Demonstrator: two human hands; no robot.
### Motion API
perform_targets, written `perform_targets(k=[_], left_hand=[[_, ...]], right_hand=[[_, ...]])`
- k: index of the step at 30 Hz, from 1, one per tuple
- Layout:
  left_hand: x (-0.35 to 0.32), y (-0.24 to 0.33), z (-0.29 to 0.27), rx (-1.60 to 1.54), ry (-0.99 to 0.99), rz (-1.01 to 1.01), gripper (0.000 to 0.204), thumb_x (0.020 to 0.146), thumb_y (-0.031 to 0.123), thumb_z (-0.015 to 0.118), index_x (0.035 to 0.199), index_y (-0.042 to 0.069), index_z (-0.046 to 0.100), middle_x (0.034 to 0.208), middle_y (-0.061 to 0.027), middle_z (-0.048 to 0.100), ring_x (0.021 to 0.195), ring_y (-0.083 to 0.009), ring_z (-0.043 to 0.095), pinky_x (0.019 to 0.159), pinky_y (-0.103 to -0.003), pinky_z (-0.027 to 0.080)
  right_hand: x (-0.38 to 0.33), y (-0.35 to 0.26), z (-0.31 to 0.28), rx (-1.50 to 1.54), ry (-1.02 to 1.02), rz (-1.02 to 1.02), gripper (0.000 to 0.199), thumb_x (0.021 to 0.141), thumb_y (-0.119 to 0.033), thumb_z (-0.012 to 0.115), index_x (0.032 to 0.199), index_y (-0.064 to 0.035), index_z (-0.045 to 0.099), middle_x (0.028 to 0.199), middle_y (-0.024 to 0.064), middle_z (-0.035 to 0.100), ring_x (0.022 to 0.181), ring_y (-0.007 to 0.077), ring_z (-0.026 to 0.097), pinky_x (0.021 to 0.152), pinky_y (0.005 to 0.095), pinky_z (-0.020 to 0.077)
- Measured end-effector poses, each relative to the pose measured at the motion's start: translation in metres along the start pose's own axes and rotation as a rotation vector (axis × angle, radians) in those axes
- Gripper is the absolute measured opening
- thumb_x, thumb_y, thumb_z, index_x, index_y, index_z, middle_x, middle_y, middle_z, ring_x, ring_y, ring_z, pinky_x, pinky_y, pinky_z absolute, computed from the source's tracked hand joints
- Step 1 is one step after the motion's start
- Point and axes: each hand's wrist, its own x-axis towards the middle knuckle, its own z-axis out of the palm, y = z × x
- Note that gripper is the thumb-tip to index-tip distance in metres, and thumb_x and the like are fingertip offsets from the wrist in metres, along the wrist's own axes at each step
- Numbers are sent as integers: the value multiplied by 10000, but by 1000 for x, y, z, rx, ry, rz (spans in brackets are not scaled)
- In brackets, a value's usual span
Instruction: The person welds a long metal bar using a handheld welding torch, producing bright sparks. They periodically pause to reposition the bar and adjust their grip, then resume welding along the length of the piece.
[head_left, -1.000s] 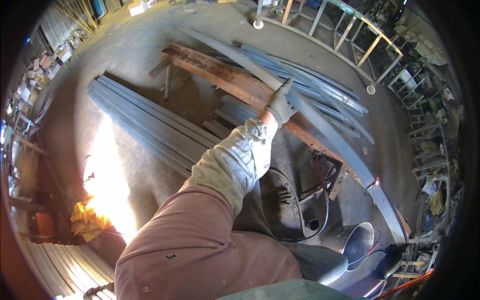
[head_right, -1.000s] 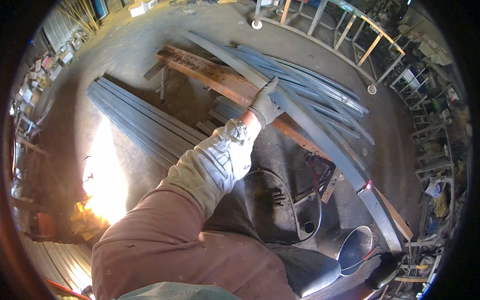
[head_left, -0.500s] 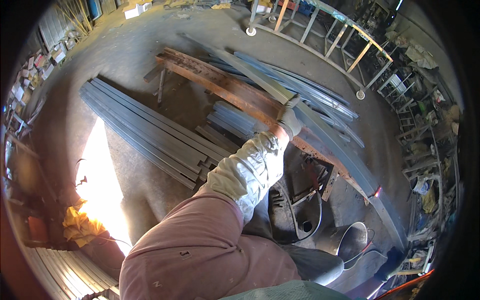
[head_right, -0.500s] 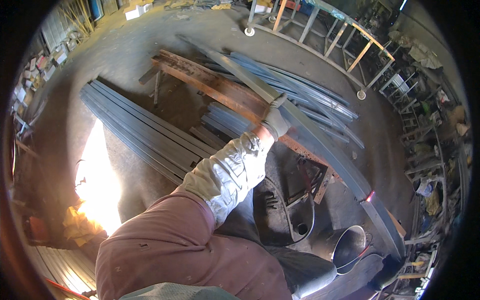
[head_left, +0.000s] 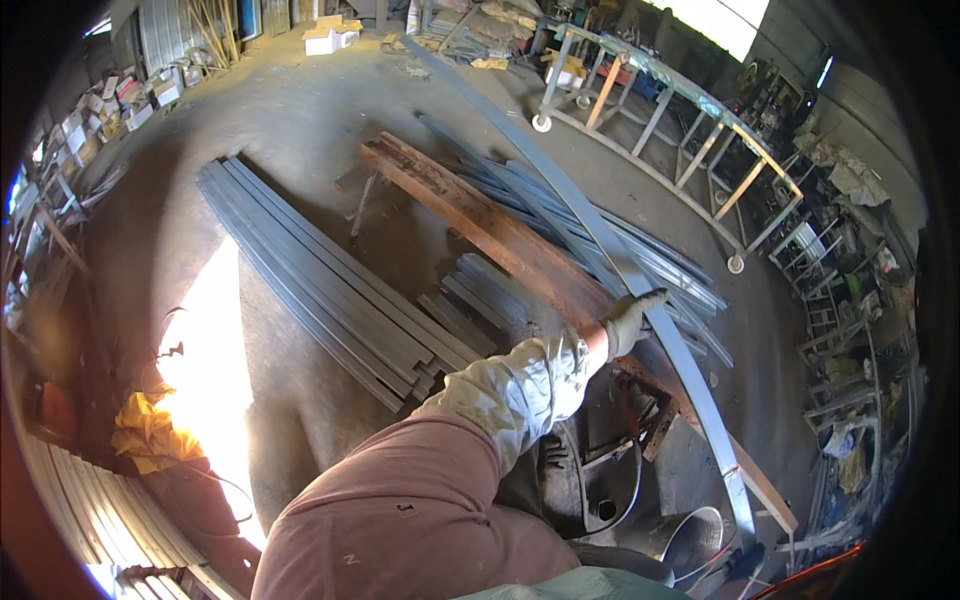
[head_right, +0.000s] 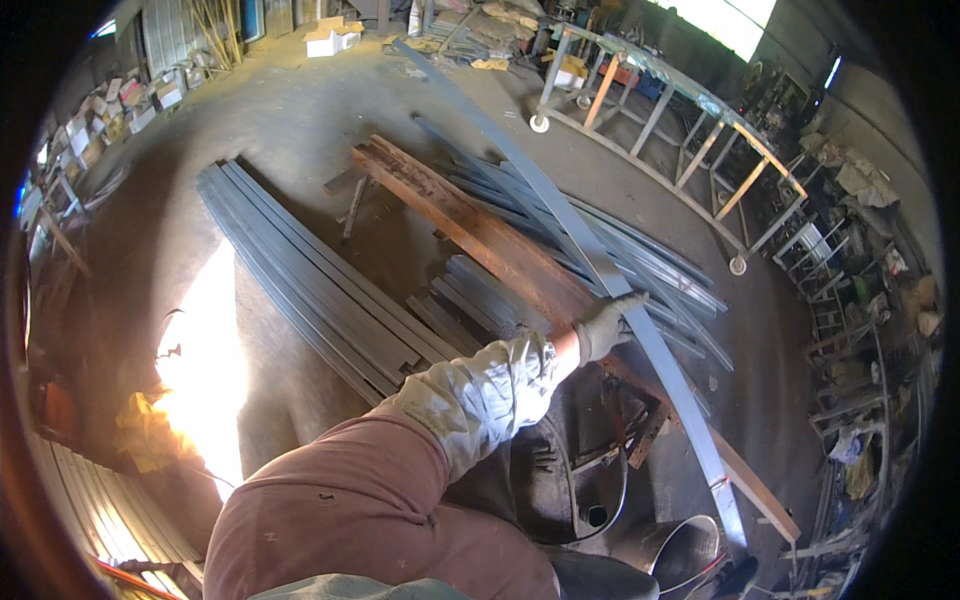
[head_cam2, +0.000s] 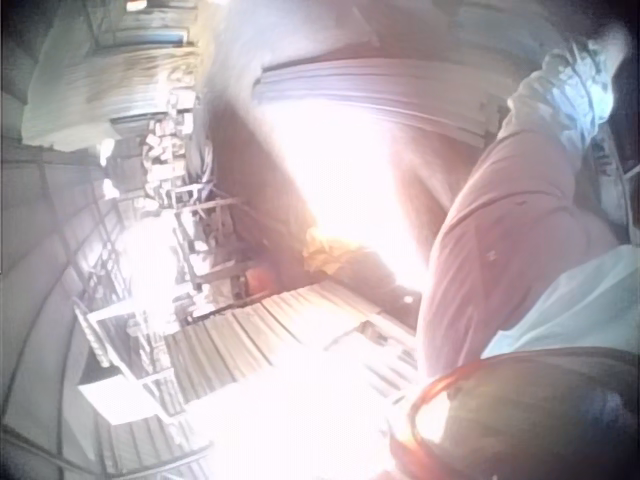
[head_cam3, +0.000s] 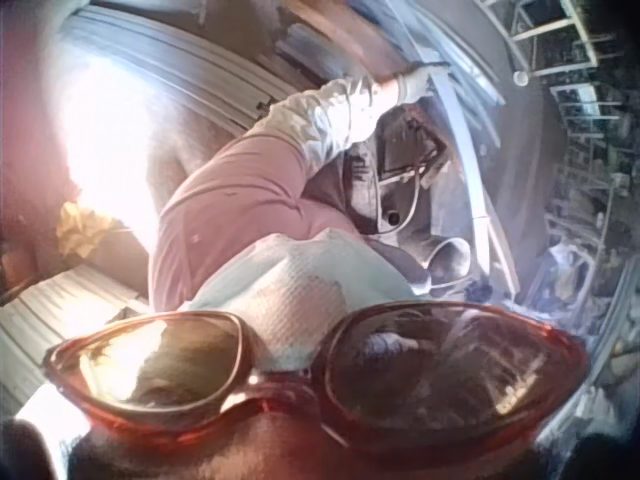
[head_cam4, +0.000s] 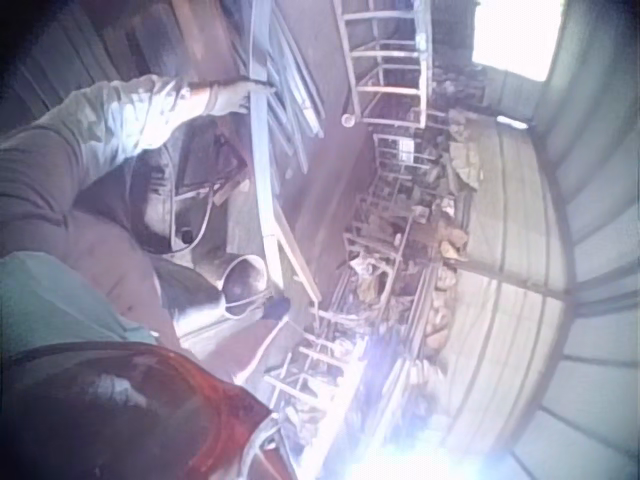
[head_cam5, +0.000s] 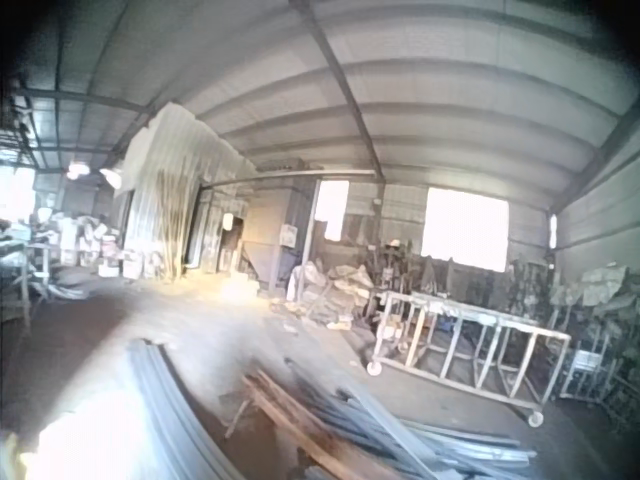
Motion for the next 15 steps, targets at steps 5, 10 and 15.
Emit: perform_targets(k=[5, 10, 15], left_hand=[[-10, 5, 3, 112, -10, 28, 537, 1057, 455, 843, 1515, 196, 741, 1390, 23, 760, 1207, -189, 663, 1100, -425, 505], [-13, 11, 1, 168, -71, 103, 410, 1086, 379, 828, 1454, 211, 758, 1337, 35, 785, 1128, -150, 684, 1025, -376, 536], [-18, 11, 3, 239, -59, 77, 432, 1082, 407, 835, 1460, 215, 748, 1413, 28, 760, 1226, -189, 691, 1093, -408, 524]], right_hand=[[-15, 4, 21, -28, 22, 14, 425, 1186, -292, 625, 1518, -34, 688, 986, 39, 717, 821, 168, 649, 741, 304, 543], [-20, 3, 33, -30, 37, 16, 416, 1191, -306, 620, 1499, -38, 699, 974, 33, 710, 813, 165, 641, 735, 302, 535], [-23, 5, 33, -30, 48, 22, 409, 1197, -319, 616, 1481, -42, 711, 963, 27, 704, 806, 163, 632, 730, 299, 526]])
